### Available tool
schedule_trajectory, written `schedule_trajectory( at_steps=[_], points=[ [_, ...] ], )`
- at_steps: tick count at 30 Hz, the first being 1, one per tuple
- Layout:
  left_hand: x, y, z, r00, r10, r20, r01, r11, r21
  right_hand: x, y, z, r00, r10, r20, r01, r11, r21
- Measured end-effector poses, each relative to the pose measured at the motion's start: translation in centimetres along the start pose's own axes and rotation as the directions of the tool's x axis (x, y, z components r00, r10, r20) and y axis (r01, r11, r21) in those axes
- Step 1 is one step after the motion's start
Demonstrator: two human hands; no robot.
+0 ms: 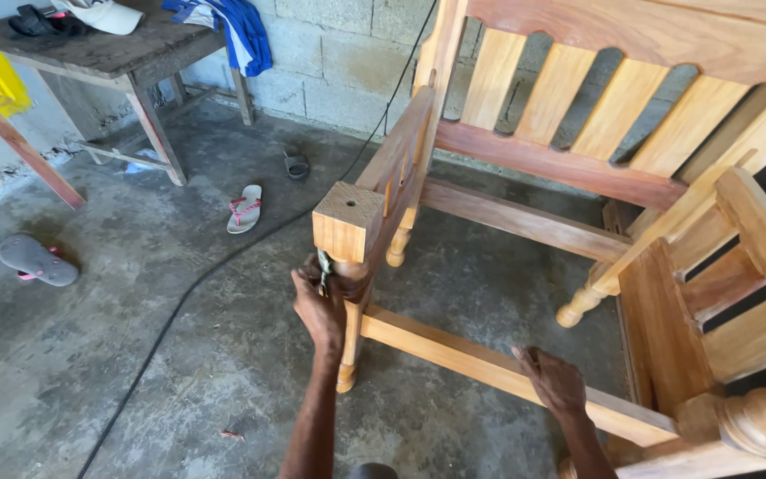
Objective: The person sands a wooden chair frame with a sanding block, working over the backrest, armrests, and turned leg details, steadying the chair with the other hand and repositioning around the frame to sand different surfaces.
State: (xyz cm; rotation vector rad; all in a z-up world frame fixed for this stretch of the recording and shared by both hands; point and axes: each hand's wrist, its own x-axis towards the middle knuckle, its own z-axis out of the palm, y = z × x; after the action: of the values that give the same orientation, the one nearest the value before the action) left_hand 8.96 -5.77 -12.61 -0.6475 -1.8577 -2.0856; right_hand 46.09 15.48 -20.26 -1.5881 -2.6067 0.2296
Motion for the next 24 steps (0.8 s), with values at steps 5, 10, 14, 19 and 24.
schedule_trajectory(
  at_steps=[5, 10, 14, 19, 24],
  points=[
    [-2.3, 2.1, 1.0, 0.988, -0.098, 0.122, 0.074, 0.979, 0.189, -0.8, -2.1, -1.9, 1.000, 0.022, -0.021, -0.019, 0.988, 0.153],
    [-0.2, -3.5, 2.2, 0.984, 0.100, 0.150, -0.120, 0.984, 0.131, -0.2, -2.4, -1.5, 0.997, 0.080, -0.015, -0.079, 0.996, 0.044],
    [5.3, -6.7, 0.6, 0.893, -0.237, 0.383, 0.123, 0.946, 0.300, 0.4, -2.9, -2.2, 0.990, 0.127, 0.065, -0.127, 0.992, -0.007],
    [7.2, -8.5, 0.3, 0.791, 0.011, 0.612, 0.005, 1.000, -0.023, 0.5, -3.3, -2.9, 0.978, 0.162, 0.131, -0.162, 0.987, -0.014],
    [2.1, -0.3, -0.5, 0.876, 0.303, 0.374, -0.392, 0.900, 0.190, 0.4, -2.9, -1.7, 0.985, 0.151, 0.078, -0.151, 0.988, -0.005]
  ],
)
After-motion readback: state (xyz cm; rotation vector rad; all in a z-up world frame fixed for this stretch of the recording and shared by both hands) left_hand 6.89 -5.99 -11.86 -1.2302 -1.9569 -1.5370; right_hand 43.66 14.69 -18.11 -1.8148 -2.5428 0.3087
